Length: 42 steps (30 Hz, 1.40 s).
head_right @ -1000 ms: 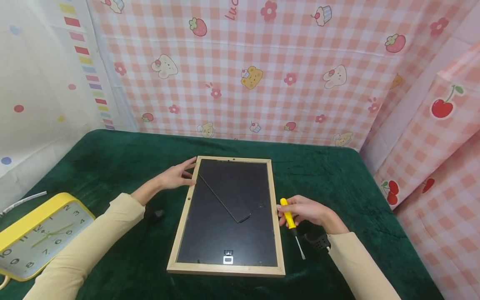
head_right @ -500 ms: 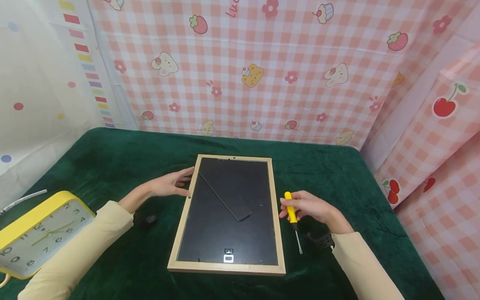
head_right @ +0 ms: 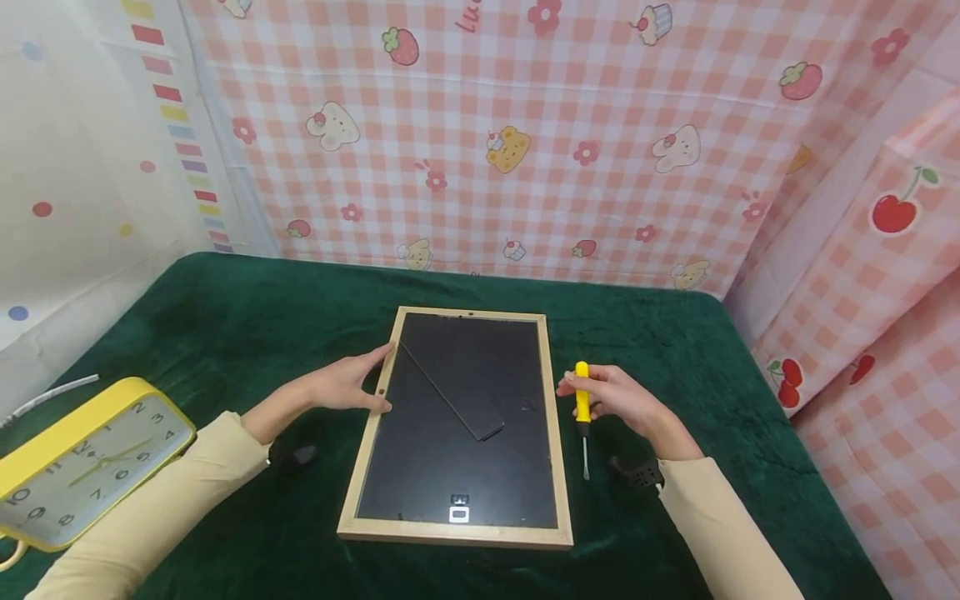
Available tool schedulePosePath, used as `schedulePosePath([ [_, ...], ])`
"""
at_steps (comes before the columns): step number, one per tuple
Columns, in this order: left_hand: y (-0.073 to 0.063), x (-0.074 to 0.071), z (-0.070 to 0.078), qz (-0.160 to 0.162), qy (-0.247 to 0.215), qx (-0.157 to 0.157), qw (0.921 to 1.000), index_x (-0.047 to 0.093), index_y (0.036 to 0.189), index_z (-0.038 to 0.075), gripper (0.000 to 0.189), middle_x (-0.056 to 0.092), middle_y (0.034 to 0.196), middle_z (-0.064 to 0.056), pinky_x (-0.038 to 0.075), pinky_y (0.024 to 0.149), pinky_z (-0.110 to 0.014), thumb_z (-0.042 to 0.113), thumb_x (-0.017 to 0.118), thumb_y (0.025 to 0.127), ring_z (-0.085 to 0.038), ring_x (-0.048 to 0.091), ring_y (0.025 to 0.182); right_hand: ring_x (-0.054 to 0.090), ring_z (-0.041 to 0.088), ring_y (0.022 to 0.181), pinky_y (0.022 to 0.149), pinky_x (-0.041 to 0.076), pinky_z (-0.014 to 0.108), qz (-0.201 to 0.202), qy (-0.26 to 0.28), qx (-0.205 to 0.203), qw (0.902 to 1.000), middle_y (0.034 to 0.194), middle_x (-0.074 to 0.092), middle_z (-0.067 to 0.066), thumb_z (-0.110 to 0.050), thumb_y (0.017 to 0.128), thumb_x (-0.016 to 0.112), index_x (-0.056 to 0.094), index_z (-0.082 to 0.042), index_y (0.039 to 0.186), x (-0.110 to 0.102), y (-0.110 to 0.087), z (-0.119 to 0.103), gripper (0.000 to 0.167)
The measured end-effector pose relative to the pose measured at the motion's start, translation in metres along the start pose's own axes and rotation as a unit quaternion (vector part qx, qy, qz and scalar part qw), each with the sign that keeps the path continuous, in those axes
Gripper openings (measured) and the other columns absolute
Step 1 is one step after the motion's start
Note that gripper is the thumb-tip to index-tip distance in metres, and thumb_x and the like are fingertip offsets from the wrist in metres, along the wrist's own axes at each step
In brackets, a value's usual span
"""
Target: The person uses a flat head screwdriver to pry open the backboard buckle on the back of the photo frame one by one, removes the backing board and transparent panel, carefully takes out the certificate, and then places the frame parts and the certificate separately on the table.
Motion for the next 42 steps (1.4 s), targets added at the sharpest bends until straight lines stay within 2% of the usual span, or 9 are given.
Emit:
schedulePosePath([
  [8,0.011,0.002,0.003,-0.039,-0.011,0.000,0.9992,0.003,0.141,0.005,0.088,0.028,0.136,-0.016,0.036,0.086,-0.039,0.016,0.065,0.079,-0.027,0.040,0.111,0.057,0.025,0.078,0.066,0.046,0.031,0.055,0.001,0.032,0.9980,0.111,0.052,0.021,-0.038,0.090,0.048,0.048,0.008,0.115,-0.012,0.002,0.016,0.053],
  [12,0.018,0.003,0.005,-0.060,-0.019,-0.002,0.9980,0.003,0.143,0.011,0.087,0.023,0.140,-0.012,0.041,0.080,-0.036,0.011,0.064,0.081,-0.026,0.043,0.107,0.058,0.020,0.077,0.067,0.047,0.030,0.097,0.016,0.040,0.9943,0.118,0.047,0.024,-0.038,0.091,0.047,0.043,0.010,0.122,-0.025,-0.002,0.022,0.057],
  [18,0.028,0.001,0.003,-0.070,-0.016,-0.011,0.9973,0.005,0.143,0.015,0.084,0.020,0.143,-0.009,0.041,0.082,-0.038,0.008,0.062,0.082,-0.026,0.043,0.110,0.057,0.014,0.075,0.066,0.047,0.025,0.132,0.039,0.034,0.9899,0.123,0.041,0.024,-0.040,0.091,0.045,0.038,0.008,0.128,-0.041,-0.004,0.025,0.062],
  [21,0.025,0.002,0.002,-0.073,-0.009,-0.012,0.9972,0.005,0.143,0.015,0.084,0.019,0.143,-0.008,0.040,0.085,-0.039,0.014,0.063,0.082,-0.027,0.041,0.112,0.057,0.012,0.073,0.065,0.047,0.024,0.142,0.043,0.034,0.9883,0.119,0.043,0.021,-0.041,0.090,0.046,0.039,0.008,0.128,-0.044,-0.003,0.026,0.062],
  [25,0.001,0.009,0.005,-0.099,0.020,-0.024,0.9946,0.004,0.143,0.012,0.095,0.018,0.143,-0.009,0.033,0.092,-0.039,0.032,0.069,0.076,-0.026,0.034,0.119,0.057,0.012,0.071,0.065,0.048,0.024,0.146,0.049,0.040,0.9873,0.116,0.046,0.018,-0.041,0.090,0.047,0.039,0.007,0.127,-0.045,-0.002,0.028,0.062],
  [30,-0.056,0.028,0.010,-0.145,0.041,-0.046,0.9875,0.001,0.142,0.006,0.112,0.016,0.143,-0.013,0.024,0.098,-0.040,0.040,0.076,0.065,-0.022,0.023,0.125,0.057,0.012,0.071,0.065,0.048,0.025,0.143,0.051,0.046,0.9874,0.114,0.047,0.018,-0.041,0.089,0.047,0.039,0.007,0.128,-0.043,-0.001,0.028,0.062],
  [33,-0.081,0.033,0.008,-0.139,0.031,-0.049,0.9885,0.001,0.142,0.006,0.113,0.017,0.143,-0.011,0.022,0.099,-0.042,0.039,0.077,0.064,-0.022,0.021,0.126,0.057,0.012,0.071,0.065,0.048,0.024,0.145,0.045,0.047,0.9872,0.114,0.046,0.019,-0.042,0.089,0.048,0.039,0.007,0.128,-0.043,-0.001,0.028,0.063],
  [36,-0.092,0.032,0.007,-0.114,0.038,-0.032,0.9922,0.003,0.142,0.008,0.111,0.019,0.143,-0.009,0.023,0.098,-0.043,0.041,0.075,0.065,-0.021,0.023,0.125,0.057,0.012,0.070,0.064,0.048,0.024,0.148,0.039,0.049,0.9871,0.116,0.046,0.020,-0.042,0.089,0.048,0.039,0.007,0.127,-0.044,-0.001,0.028,0.063],
  [42,-0.086,0.013,0.003,-0.050,0.082,0.011,0.9953,0.013,0.142,0.008,0.100,0.046,0.126,-0.008,0.035,0.089,-0.041,0.043,0.071,0.068,-0.020,0.043,0.113,0.054,0.012,0.071,0.067,0.048,0.026,0.146,0.013,0.061,0.9873,0.113,0.049,0.019,-0.042,0.089,0.047,0.040,0.010,0.125,-0.054,-0.010,0.030,0.063],
])
Point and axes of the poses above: each hand's wrist, its own y-axis towards the middle knuckle, its own x-axis out of the palm, z = x × y, the point moved 10 cm from there along y, towards the middle knuckle
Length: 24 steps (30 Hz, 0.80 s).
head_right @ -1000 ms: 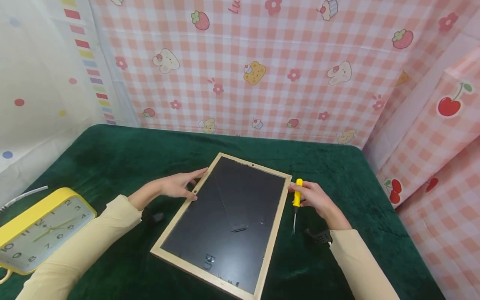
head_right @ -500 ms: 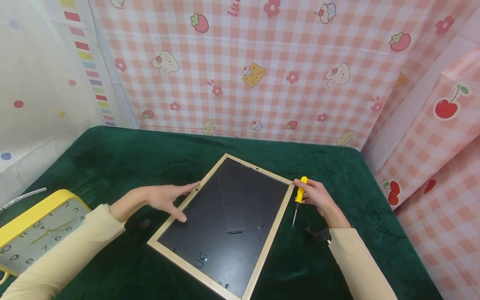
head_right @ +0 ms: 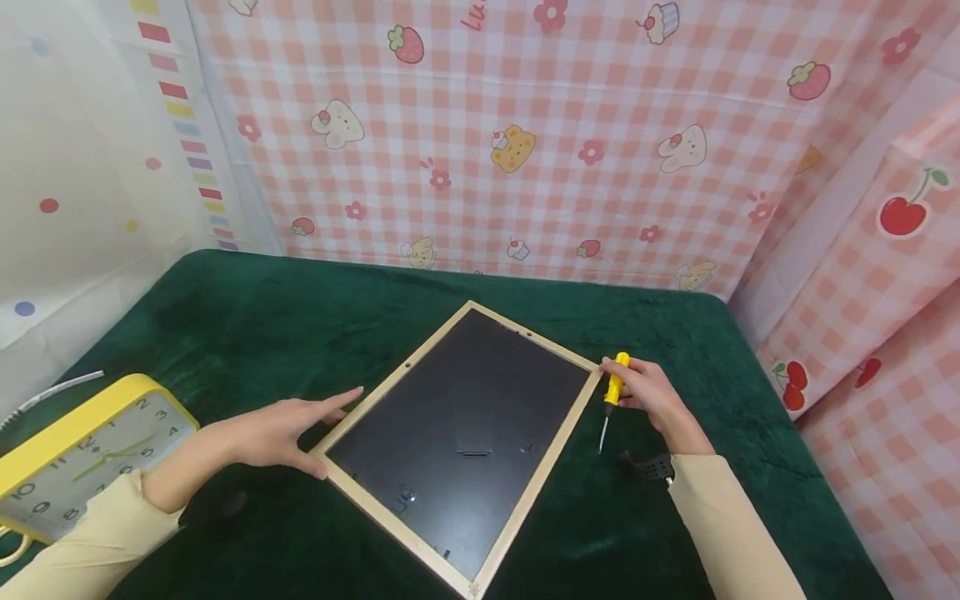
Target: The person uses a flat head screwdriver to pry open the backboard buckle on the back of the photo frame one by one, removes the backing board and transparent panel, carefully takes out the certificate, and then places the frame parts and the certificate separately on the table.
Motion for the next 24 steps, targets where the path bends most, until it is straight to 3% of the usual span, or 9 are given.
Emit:
schedulePosePath([
  [5,0.008,-0.025,-0.020,0.068,0.048,-0.008,0.9965,0.034,0.133,0.001,0.080,0.056,0.097,-0.002,0.044,0.066,-0.029,0.041,0.069,0.073,-0.011,0.054,0.077,0.055,0.016,0.071,0.066,0.048,0.027,-0.020,-0.030,0.016,0.9992,0.101,0.053,0.017,-0.042,0.089,0.048,0.045,0.010,0.118,-0.010,-0.007,0.004,0.060],
  [9,0.016,-0.038,-0.041,0.091,0.008,-0.021,0.9956,0.050,0.117,0.000,0.055,0.057,0.085,-0.003,0.045,0.053,-0.026,0.032,0.069,0.076,-0.009,0.054,0.059,0.056,0.018,0.069,0.064,0.049,0.029,-0.048,-0.053,0.014,0.9973,0.098,0.056,0.016,-0.039,0.089,0.049,0.050,0.011,0.112,-0.012,-0.013,0.003,0.055],
  [15,0.027,-0.049,-0.060,0.118,-0.082,-0.038,0.9889,0.056,0.112,-0.002,0.038,0.060,0.088,-0.008,0.049,0.055,-0.027,0.018,0.065,0.081,-0.014,0.060,0.062,0.054,0.018,0.066,0.061,0.049,0.031,-0.155,-0.083,-0.015,0.9843,0.089,0.056,0.018,-0.026,0.093,0.045,0.055,0.012,0.100,-0.003,-0.026,-0.002,0.040],
  [20,0.034,-0.058,-0.065,0.150,-0.102,-0.041,0.9825,0.054,0.116,-0.005,0.039,0.058,0.103,-0.016,0.049,0.067,-0.032,0.013,0.063,0.083,-0.019,0.060,0.082,0.055,0.018,0.063,0.060,0.050,0.032,-0.258,-0.083,-0.026,0.9621,0.083,0.056,0.021,-0.018,0.095,0.041,0.056,0.010,0.093,0.012,-0.039,0.003,0.032],
  [24,0.042,-0.062,-0.069,0.169,-0.098,-0.055,0.9792,0.053,0.117,-0.006,0.040,0.057,0.108,-0.019,0.048,0.072,-0.036,0.013,0.062,0.083,-0.024,0.058,0.089,0.057,0.019,0.062,0.059,0.050,0.033,-0.299,-0.084,-0.033,0.9500,0.083,0.058,0.023,-0.016,0.095,0.040,0.058,0.007,0.090,0.020,-0.046,0.007,0.030],
])
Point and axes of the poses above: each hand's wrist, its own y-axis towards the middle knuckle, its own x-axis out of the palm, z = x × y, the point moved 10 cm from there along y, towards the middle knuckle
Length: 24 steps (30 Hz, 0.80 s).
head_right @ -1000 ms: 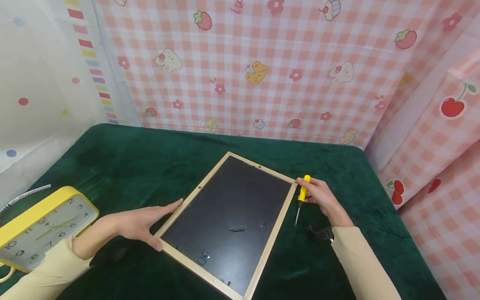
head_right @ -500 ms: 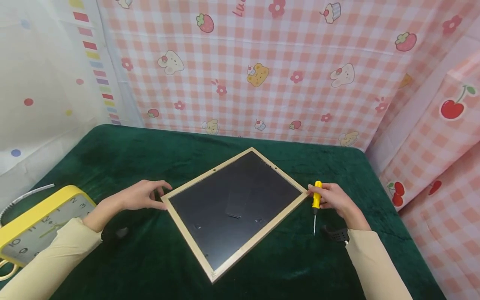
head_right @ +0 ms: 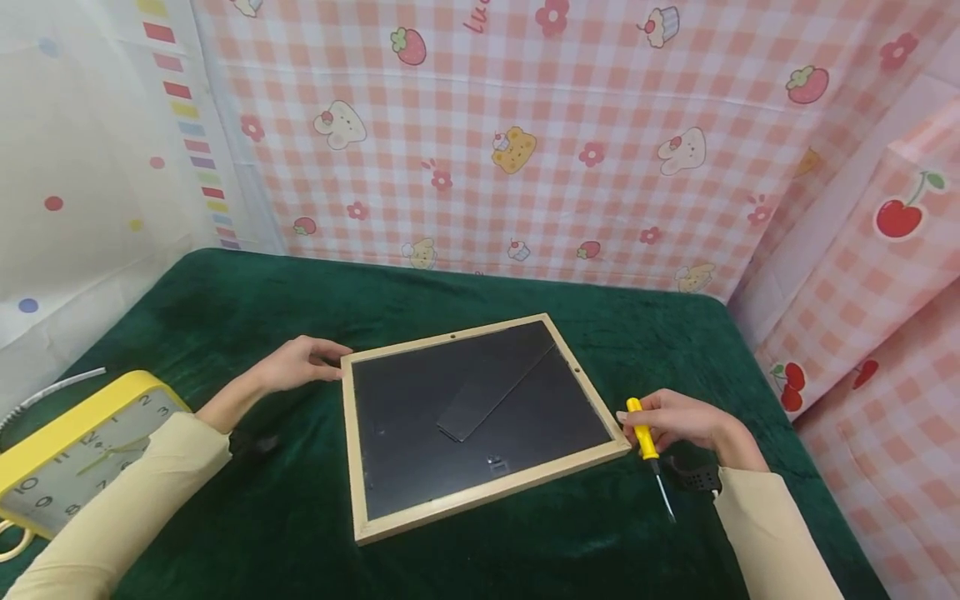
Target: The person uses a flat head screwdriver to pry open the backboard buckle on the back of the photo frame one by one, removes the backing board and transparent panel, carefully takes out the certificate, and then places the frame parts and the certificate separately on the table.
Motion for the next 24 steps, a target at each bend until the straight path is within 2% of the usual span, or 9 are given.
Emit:
schedulePosePath([
  [7,0.014,0.000,-0.001,0.010,0.006,-0.024,0.9996,0.048,0.122,-0.007,0.042,0.051,0.116,-0.023,0.044,0.080,-0.042,0.012,0.058,0.086,-0.032,0.049,0.105,0.058,0.017,0.059,0.058,0.050,0.032,-0.048,0.004,0.020,0.9987,0.078,0.060,0.022,-0.017,0.095,0.040,0.062,0.005,0.084,0.019,-0.001,0.004,0.032],
  [10,0.020,0.001,0.001,0.009,0.002,-0.026,0.9996,0.045,0.124,-0.008,0.041,0.048,0.119,-0.024,0.042,0.082,-0.043,0.010,0.055,0.087,-0.034,0.046,0.108,0.058,0.017,0.060,0.058,0.050,0.030,-0.064,0.008,0.029,0.9975,0.079,0.060,0.022,-0.017,0.095,0.040,0.062,0.004,0.084,0.029,-0.002,0.003,0.032],
  [17,0.028,0.004,0.004,0.004,-0.005,-0.024,0.9997,0.040,0.127,-0.008,0.041,0.042,0.126,-0.025,0.039,0.086,-0.044,0.006,0.050,0.090,-0.035,0.042,0.112,0.058,0.017,0.061,0.056,0.050,0.028,-0.092,0.008,0.020,0.9955,0.079,0.061,0.024,-0.016,0.094,0.041,0.061,0.003,0.085,0.044,-0.002,-0.002,0.030],
  [21,0.030,0.006,0.005,0.007,-0.008,-0.024,0.9997,0.040,0.127,-0.008,0.041,0.042,0.126,-0.025,0.039,0.086,-0.044,0.006,0.050,0.090,-0.036,0.042,0.111,0.059,0.019,0.063,0.058,0.051,0.031,-0.076,0.027,0.009,0.9967,0.080,0.061,0.024,-0.015,0.095,0.041,0.058,0.008,0.087,0.037,-0.003,-0.007,0.030],
  [24,0.031,0.006,0.005,0.017,-0.004,-0.025,0.9995,0.040,0.127,-0.008,0.041,0.043,0.125,-0.025,0.040,0.086,-0.044,0.005,0.050,0.089,-0.035,0.043,0.111,0.060,0.025,0.067,0.061,0.051,0.037,-0.027,0.032,-0.022,0.9989,0.083,0.061,0.022,-0.012,0.095,0.039,0.053,0.012,0.092,0.021,-0.003,-0.018,0.028],
])
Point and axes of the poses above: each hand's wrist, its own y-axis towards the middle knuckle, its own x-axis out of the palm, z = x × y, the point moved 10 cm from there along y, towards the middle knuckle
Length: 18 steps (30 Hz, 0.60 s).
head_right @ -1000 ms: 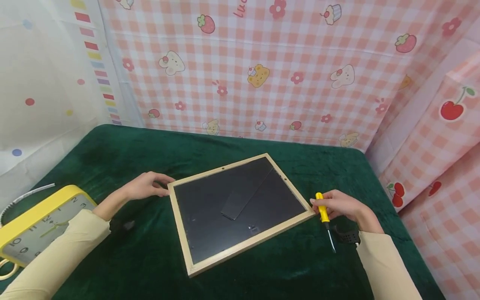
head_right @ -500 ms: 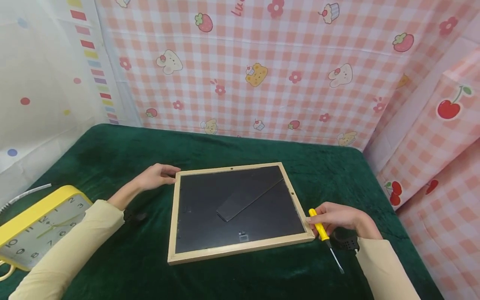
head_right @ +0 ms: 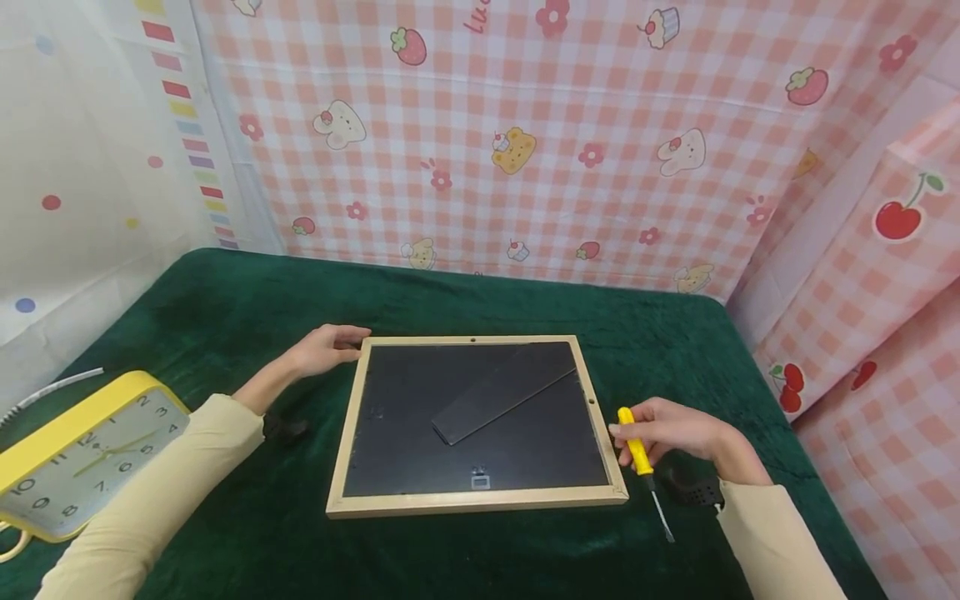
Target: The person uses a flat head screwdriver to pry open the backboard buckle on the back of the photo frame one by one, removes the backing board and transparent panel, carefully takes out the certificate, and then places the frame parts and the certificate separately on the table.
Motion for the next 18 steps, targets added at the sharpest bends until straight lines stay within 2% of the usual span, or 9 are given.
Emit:
schedulePosePath([
  [2,0.000,0.000,0.000,0.008,0.004,0.001,1.0000,0.040,0.127,-0.008,0.041,0.043,0.124,-0.025,0.040,0.085,-0.044,0.005,0.050,0.089,-0.035,0.044,0.110,0.060,0.029,0.071,0.064,0.051,0.040,0.054,-0.007,-0.028,0.9981,0.085,0.061,0.022,-0.012,0.095,0.039,0.050,0.015,0.095,-0.015,-0.001,-0.012,0.029],
  [4,0.000,0.000,0.001,0.014,0.003,0.002,0.9999,0.040,0.127,-0.009,0.043,0.043,0.124,-0.025,0.040,0.085,-0.044,0.007,0.051,0.089,-0.035,0.044,0.110,0.059,0.030,0.077,0.066,0.050,0.039,0.127,-0.017,-0.049,0.9906,0.090,0.060,0.021,-0.015,0.096,0.040,0.051,0.013,0.097,-0.032,-0.004,-0.025,0.031],
  [7,-0.001,0.000,0.003,0.017,-0.003,-0.001,0.9998,0.039,0.128,-0.009,0.045,0.043,0.125,-0.025,0.041,0.084,-0.044,0.010,0.053,0.089,-0.035,0.045,0.109,0.057,0.027,0.086,0.071,0.050,0.034,0.228,-0.026,-0.067,0.9711,0.097,0.058,0.017,-0.024,0.095,0.042,0.055,0.010,0.099,-0.050,-0.008,-0.044,0.037],
  [10,-0.003,0.002,0.000,0.011,-0.024,-0.015,0.9995,0.038,0.129,-0.007,0.048,0.043,0.125,-0.025,0.041,0.085,-0.043,0.012,0.054,0.088,-0.034,0.045,0.109,0.054,0.020,0.086,0.071,0.049,0.028,0.300,-0.018,-0.084,0.9500,0.100,0.056,0.009,-0.032,0.093,0.043,0.060,0.003,0.098,-0.059,-0.008,-0.061,0.039],
  [12,-0.005,0.004,-0.001,0.002,-0.035,-0.016,0.9992,0.036,0.130,-0.007,0.050,0.042,0.126,-0.025,0.040,0.085,-0.043,0.013,0.054,0.088,-0.034,0.045,0.110,0.053,0.016,0.080,0.067,0.049,0.025,0.326,0.020,-0.104,0.9393,0.097,0.056,0.005,-0.033,0.092,0.045,0.061,-0.001,0.097,-0.060,-0.005,-0.069,0.037],
  [14,-0.006,0.005,-0.003,-0.007,-0.049,-0.017,0.9986,0.034,0.132,-0.006,0.052,0.041,0.127,-0.024,0.040,0.086,-0.043,0.013,0.055,0.088,-0.034,0.043,0.111,0.053,0.014,0.072,0.065,0.049,0.022,0.343,0.082,-0.128,0.9268,0.095,0.056,0.004,-0.034,0.091,0.046,0.062,-0.005,0.096,-0.060,0.001,-0.075,0.034],
  [18,-0.006,0.008,-0.003,-0.020,-0.056,-0.007,0.9982,0.031,0.133,-0.007,0.054,0.039,0.128,-0.024,0.039,0.087,-0.044,0.013,0.055,0.088,-0.035,0.042,0.113,0.057,0.013,0.074,0.070,0.048,0.021,0.341,0.209,-0.179,0.8987,0.099,0.057,0.007,-0.030,0.089,0.050,0.058,-0.003,0.101,-0.051,0.021,-0.085,0.030],
])
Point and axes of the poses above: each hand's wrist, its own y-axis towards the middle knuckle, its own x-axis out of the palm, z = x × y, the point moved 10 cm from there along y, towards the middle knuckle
